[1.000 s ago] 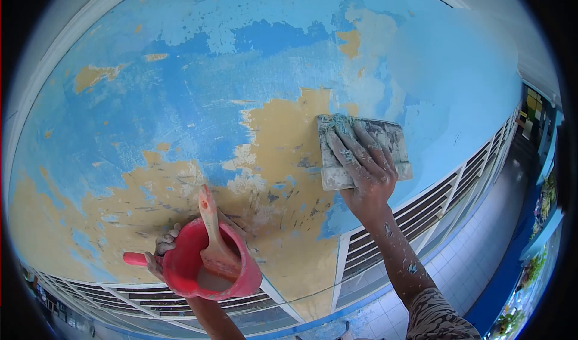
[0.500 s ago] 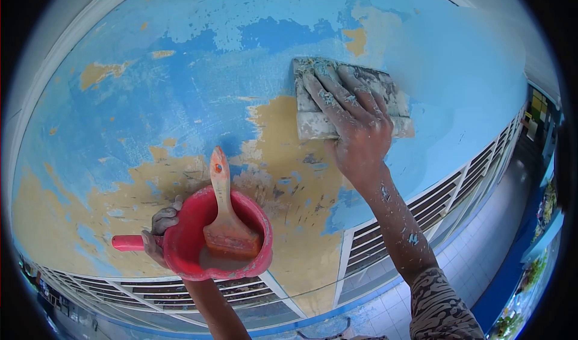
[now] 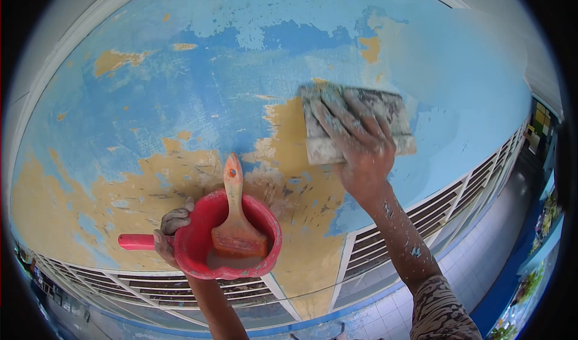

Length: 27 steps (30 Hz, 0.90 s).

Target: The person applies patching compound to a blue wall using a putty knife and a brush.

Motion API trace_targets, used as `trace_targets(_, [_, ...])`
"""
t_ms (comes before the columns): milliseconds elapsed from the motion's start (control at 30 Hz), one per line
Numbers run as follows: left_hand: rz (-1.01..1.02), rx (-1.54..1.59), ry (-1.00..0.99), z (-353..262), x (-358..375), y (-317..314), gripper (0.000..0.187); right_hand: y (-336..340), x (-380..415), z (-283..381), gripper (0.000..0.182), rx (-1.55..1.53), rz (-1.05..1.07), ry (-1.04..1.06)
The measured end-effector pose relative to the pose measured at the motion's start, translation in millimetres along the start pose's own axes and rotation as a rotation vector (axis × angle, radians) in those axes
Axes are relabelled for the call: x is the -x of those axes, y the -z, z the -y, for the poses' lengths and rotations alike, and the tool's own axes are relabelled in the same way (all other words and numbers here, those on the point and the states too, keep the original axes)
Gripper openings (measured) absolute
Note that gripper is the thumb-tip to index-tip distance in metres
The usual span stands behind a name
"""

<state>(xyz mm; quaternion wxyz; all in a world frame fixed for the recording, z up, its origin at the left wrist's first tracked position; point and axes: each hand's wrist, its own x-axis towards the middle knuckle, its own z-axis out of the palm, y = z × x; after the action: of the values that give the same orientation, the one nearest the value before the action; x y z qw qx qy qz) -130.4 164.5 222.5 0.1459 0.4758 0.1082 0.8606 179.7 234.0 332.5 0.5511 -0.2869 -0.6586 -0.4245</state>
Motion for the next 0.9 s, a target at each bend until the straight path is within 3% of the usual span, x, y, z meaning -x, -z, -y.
trace_targets(167, [0.055,0.023,0.015,-4.1,7.3,7.1,0.059,-5.8,-33.2,0.9,0.061,0.034,-0.037,-0.007])
trace_targets(333, [0.047,-0.070,-0.059,-23.4,24.3,16.7,0.060,-2.6,-3.8,2.9,0.061,-0.011,-0.019,-0.020])
trace_targets(433, [0.037,-0.024,-0.050,-37.2,35.0,15.9,0.060,-6.6,-48.1,7.2,0.058,0.056,-0.040,-0.033])
trace_targets(567, [-0.006,-0.015,-0.059,-56.5,53.8,12.2,0.059,1.4,-7.3,11.4,0.068,0.009,0.057,-0.001])
trace_targets(667, [-0.027,-0.090,-0.095,-67.1,70.8,16.7,0.063,-7.1,-0.5,10.2,0.069,0.011,0.003,0.023])
trace_targets(767, [-0.089,-0.170,-0.098,-71.9,82.7,5.3,0.065,-11.1,-51.3,16.3,0.061,0.029,-0.009,-0.047])
trace_targets(833, [-0.191,-0.122,-0.078,-76.0,89.8,-1.5,0.067,-3.7,-42.3,19.1,0.059,0.070,0.013,-0.028])
trace_targets(900, [-0.153,-0.118,-0.084,-77.1,97.4,11.9,0.067,0.1,-9.7,18.2,0.073,0.012,0.100,0.052])
